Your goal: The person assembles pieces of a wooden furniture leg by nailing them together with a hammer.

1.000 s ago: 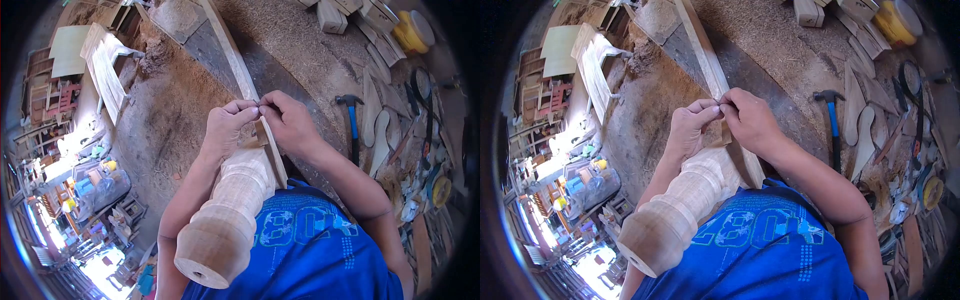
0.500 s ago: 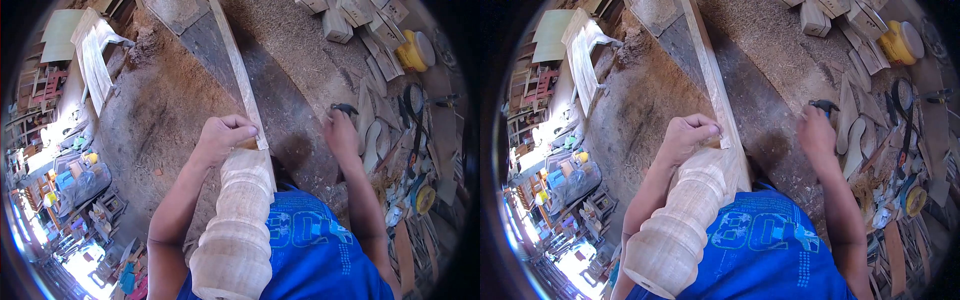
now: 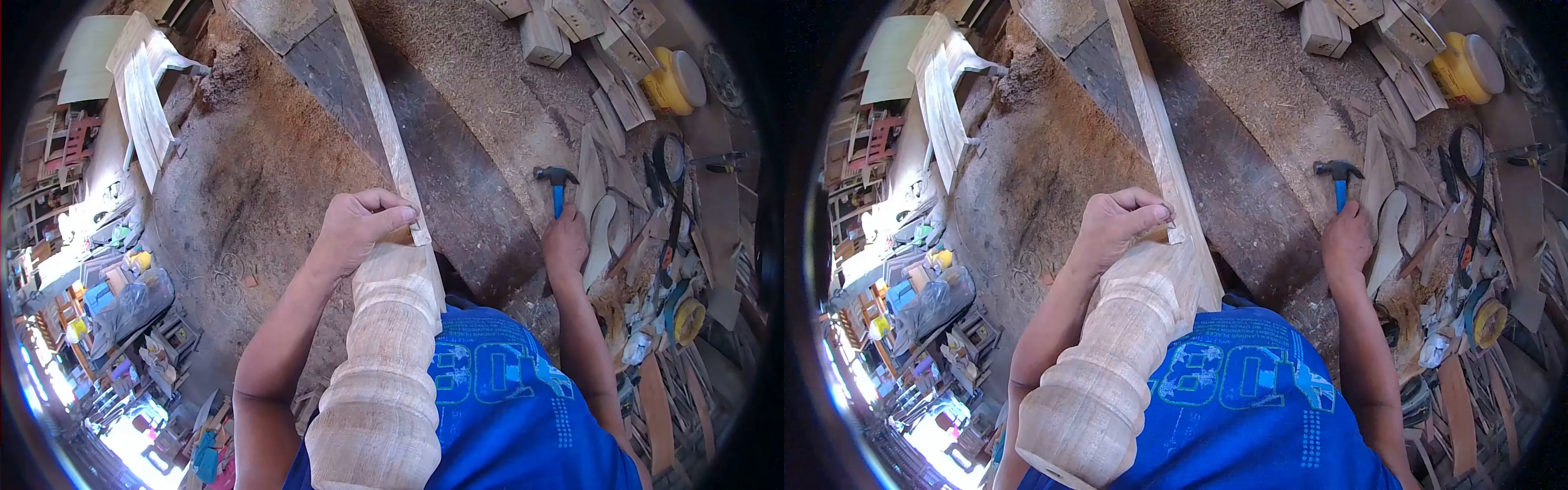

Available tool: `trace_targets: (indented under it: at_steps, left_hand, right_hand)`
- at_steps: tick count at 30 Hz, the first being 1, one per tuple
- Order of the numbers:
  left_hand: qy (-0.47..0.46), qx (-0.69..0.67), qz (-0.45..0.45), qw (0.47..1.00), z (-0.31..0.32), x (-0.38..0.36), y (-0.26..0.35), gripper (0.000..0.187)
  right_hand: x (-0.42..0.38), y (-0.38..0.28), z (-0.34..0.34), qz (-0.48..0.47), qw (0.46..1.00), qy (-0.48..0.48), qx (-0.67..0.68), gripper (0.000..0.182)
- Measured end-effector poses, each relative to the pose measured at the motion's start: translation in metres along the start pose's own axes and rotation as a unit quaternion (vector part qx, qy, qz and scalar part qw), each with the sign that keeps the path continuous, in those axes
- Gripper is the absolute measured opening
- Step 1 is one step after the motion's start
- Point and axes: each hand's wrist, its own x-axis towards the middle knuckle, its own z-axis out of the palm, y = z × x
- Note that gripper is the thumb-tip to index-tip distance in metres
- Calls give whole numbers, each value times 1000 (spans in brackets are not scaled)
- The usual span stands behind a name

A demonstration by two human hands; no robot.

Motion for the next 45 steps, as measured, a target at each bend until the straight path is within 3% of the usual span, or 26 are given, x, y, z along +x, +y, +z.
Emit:
trace_targets:
  at_steps: [6, 9, 11, 12, 14, 18, 20, 23, 27, 29, 33, 36, 38, 39, 42, 44, 45]
  left_hand:
    - [-7, 8, 4, 1000, 0, -1, -1, 16]
    - [-2, 12, 5, 1000, 0, 0, -2, 16]
    - [-19, 19, 13, 1000, -1, 2, -3, 14]
    - [-20, 20, 14, 1000, -1, 2, -3, 14]
    - [-26, 4, 12, 1000, -1, 2, -5, 14]
    - [-29, 31, 21, 999, -2, 2, -4, 13]
    - [-30, 49, 7, 998, -2, 1, -1, 12]
    - [-38, 59, 24, 997, -4, 3, -3, 11]
    - [-30, 64, 35, 997, -3, 5, -6, 14]
    - [-31, 82, 30, 996, -4, 3, -2, 13]
    - [-25, 65, 23, 997, -3, 4, -7, 12]
    - [-50, 44, 56, 996, -3, 4, -4, 12]
    - [-28, 143, -14, 989, -1, -1, 10, 11]
    - [-29, 144, -13, 989, -1, 0, 10, 11]
    - [-31, 87, 13, 996, -2, 2, -1, 14]
    - [-48, 32, 40, 998, -3, 5, -10, 15]
    - [-49, 34, 40, 997, -2, 4, -4, 15]
  right_hand:
    - [8, 20, 11, -29, 999, -27, 12, 29]
    - [12, 22, 7, -45, 988, -90, 121, 28]
    - [14, 12, -17, -5, 933, -148, 328, 28]
    - [12, 2, -35, -5, 933, -146, 329, 28]
    - [2, -27, -79, -53, 859, -159, 484, 27]
    - [7, -63, -142, -158, 852, -196, 459, 22]
    - [5, -85, -174, -335, 863, -157, 343, 24]
    - [8, -115, -202, -411, 845, -120, 321, 35]
    - [12, -139, -235, -408, 855, -141, 286, 30]
    - [15, -142, -239, -503, 844, -180, 46, 31]
    - [20, -148, -239, -479, 859, -121, 136, 27]
    - [20, -149, -242, -405, 880, -104, 225, 34]
    - [19, -142, -236, -517, 845, -137, 24, 35]
    - [20, -144, -237, -516, 845, -136, 25, 35]
    - [23, -150, -242, -439, 877, -169, 99, 35]
    - [24, -149, -241, -414, 870, -92, 251, 27]
    - [23, -145, -237, -413, 870, -91, 252, 27]
